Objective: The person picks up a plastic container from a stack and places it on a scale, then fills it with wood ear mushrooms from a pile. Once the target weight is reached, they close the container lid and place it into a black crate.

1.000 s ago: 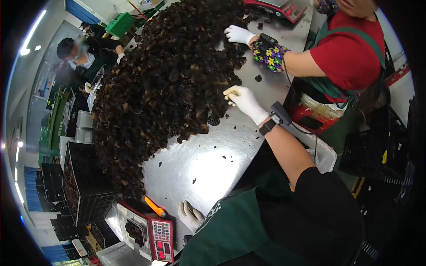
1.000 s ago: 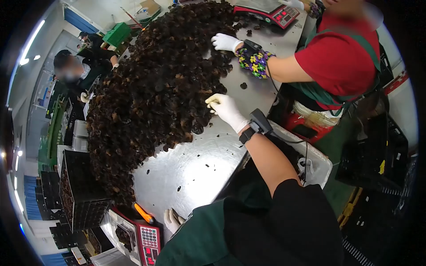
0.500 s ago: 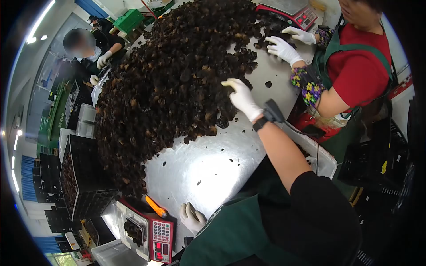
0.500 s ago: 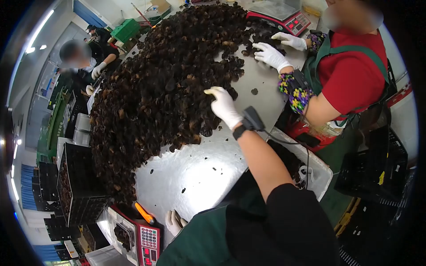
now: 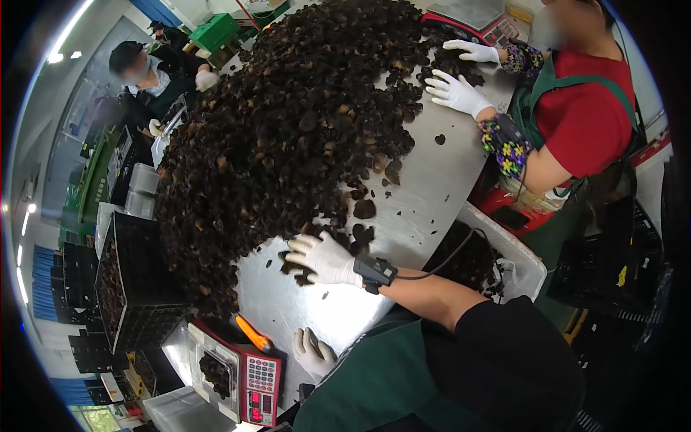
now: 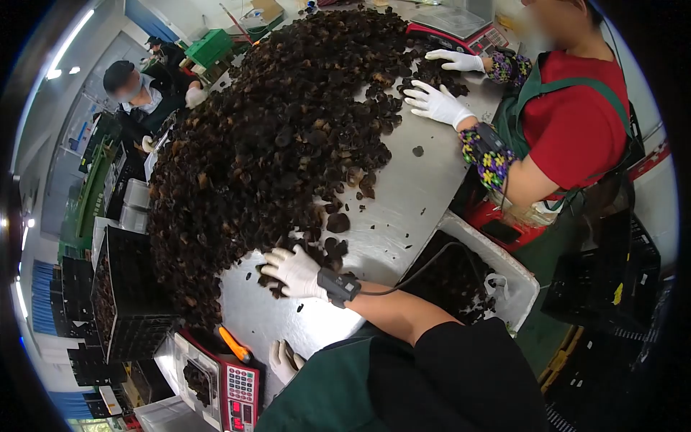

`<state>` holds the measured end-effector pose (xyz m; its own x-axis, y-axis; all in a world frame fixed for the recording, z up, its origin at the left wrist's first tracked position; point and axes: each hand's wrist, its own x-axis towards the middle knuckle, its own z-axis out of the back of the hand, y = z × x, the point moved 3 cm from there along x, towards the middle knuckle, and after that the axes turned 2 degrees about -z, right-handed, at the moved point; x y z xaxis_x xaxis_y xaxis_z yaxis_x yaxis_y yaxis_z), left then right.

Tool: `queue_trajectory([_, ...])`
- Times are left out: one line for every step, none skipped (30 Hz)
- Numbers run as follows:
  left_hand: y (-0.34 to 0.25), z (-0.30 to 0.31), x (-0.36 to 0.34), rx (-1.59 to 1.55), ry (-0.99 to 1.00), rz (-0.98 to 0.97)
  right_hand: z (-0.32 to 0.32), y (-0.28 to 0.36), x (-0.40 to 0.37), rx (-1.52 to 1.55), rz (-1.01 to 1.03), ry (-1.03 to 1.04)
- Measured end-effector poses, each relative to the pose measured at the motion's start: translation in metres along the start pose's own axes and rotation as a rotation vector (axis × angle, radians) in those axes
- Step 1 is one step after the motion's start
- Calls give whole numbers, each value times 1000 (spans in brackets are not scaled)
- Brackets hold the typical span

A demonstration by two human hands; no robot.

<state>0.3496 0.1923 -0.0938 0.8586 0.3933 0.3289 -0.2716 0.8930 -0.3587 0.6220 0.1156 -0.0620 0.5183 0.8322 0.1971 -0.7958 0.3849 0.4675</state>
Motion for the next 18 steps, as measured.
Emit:
queue_trajectory([0,-1,0,-1,4,-3,-8,8,-3,42,45,70])
queue_trajectory([1,-1,0,-1,10,-1,-8,16,-4,92,87,99])
queue_trajectory([2,1,-1,1,19,2,-9,20,-5,118,109,67])
queue_trajectory([2,1,0,-3,13,1,-8,19,-4,139,130,33])
queue_trajectory([3,2,0,-8,10,-1,2,16,0,158,126,28])
queue_trajectory([2,2,-1,-15,9,-1,12,12,5,167,93,31])
queue_trajectory([2,1,-2,-19,0,11,25,4,9,207,19,-16])
queue_trajectory([2,2,-3,-25,0,14,35,-8,11,246,-57,-63])
queue_trajectory([3,2,-3,-31,-3,15,43,-25,11,354,-158,-150])
queue_trajectory([3,1,-3,-37,-8,15,53,-43,10,460,-258,-239])
queue_trajectory([4,2,-3,-43,-10,8,61,-62,8,384,-284,-335])
queue_trajectory([5,2,-2,-49,-16,-2,71,-83,6,304,-305,-434])
queue_trajectory([6,1,-1,-54,-22,-11,83,-109,3,209,-338,-451])
queue_trajectory([6,1,-1,-57,-29,-18,93,-133,-1,116,-369,-465])
queue_trajectory([5,1,0,-59,-33,-9,100,-149,-9,-89,-435,-529])
queue_trajectory([3,2,1,-59,-36,-1,104,-163,-18,-295,-498,-590])
queue_trajectory([2,4,0,-58,-38,7,98,-184,-27,-303,-523,-544])
queue_trajectory([2,5,-2,-57,-43,3,96,-194,-33,-311,-549,-499])
